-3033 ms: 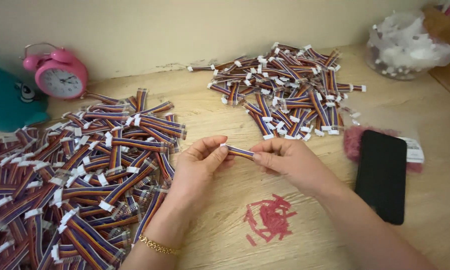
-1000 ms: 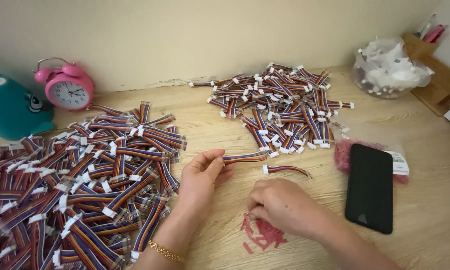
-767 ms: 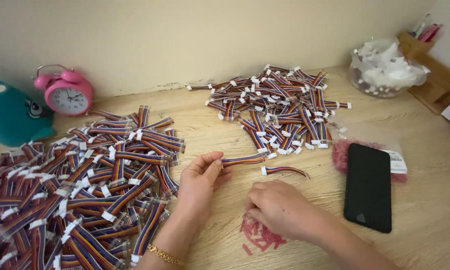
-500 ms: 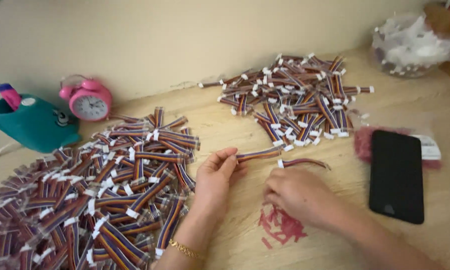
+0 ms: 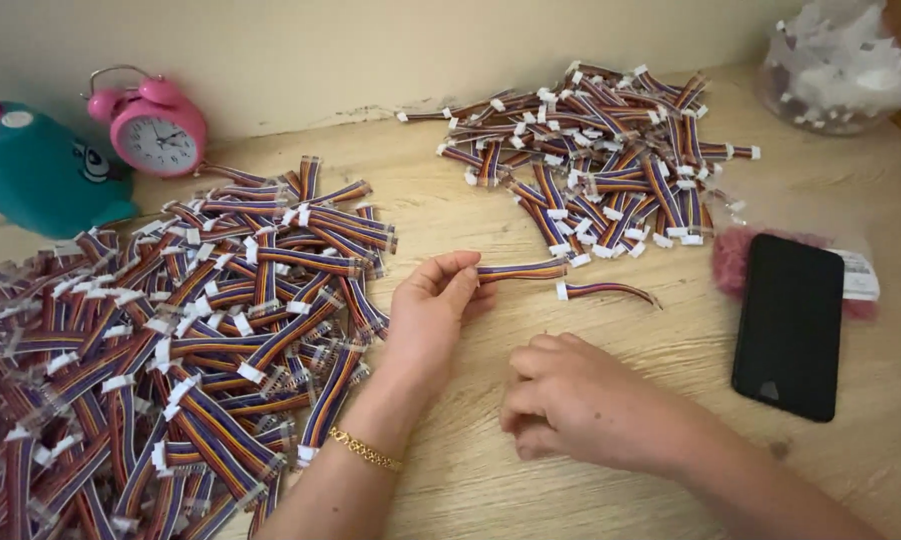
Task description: Assembling small ribbon cables by manually attaching white plastic connectors to the ends.
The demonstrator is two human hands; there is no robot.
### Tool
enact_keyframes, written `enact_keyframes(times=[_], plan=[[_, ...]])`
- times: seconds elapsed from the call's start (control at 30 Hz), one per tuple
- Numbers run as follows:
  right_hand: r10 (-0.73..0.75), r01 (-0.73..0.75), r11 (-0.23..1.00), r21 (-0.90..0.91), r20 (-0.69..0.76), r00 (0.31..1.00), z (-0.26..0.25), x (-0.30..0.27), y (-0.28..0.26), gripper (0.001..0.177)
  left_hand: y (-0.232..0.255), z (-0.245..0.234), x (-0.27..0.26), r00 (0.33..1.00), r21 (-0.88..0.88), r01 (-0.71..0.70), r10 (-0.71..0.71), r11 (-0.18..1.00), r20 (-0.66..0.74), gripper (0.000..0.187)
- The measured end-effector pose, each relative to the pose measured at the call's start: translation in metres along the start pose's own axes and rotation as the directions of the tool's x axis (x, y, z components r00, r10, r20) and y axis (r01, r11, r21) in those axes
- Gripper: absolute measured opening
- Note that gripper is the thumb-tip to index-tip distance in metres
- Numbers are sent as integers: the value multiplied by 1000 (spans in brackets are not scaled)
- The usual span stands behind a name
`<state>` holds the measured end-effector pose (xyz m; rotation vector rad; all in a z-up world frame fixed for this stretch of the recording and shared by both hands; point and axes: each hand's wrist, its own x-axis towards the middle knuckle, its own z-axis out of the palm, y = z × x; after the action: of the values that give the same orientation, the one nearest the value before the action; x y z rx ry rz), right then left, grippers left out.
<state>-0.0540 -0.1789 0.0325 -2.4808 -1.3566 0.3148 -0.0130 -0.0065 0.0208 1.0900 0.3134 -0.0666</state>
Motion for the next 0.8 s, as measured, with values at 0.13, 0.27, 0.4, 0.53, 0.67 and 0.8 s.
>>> enact_keyframes(times=[0.13, 0.27, 0.4, 0.53, 0.67, 0.8], plan=[[-13, 11, 999, -38, -50, 999, -3, 1, -4, 13, 5, 2, -3, 1000, -14, 2, -1, 1000, 10, 16], [160, -162, 986, 26, 76, 984, -12, 2, -9, 17, 3, 1, -1, 1000, 1, 5, -6, 1000, 17, 15], [82, -80, 996, 42, -48, 995, -10, 1, -7, 14, -1, 0, 3, 1000, 11, -11, 11, 1000, 18, 14], [141, -97, 956, 277, -143, 980, -21, -1, -11, 13, 4, 2, -2, 999, 73, 42, -41, 996, -22, 17], [398, -249, 857, 451, -274, 875, -31, 4, 2, 8, 11, 4, -6, 999, 87, 41, -40, 995, -9, 18], [585, -180, 670, 720, -363, 725, -38, 21, 29, 12, 38, 17, -31, 989, 224, 147, -151, 963, -3, 22]])
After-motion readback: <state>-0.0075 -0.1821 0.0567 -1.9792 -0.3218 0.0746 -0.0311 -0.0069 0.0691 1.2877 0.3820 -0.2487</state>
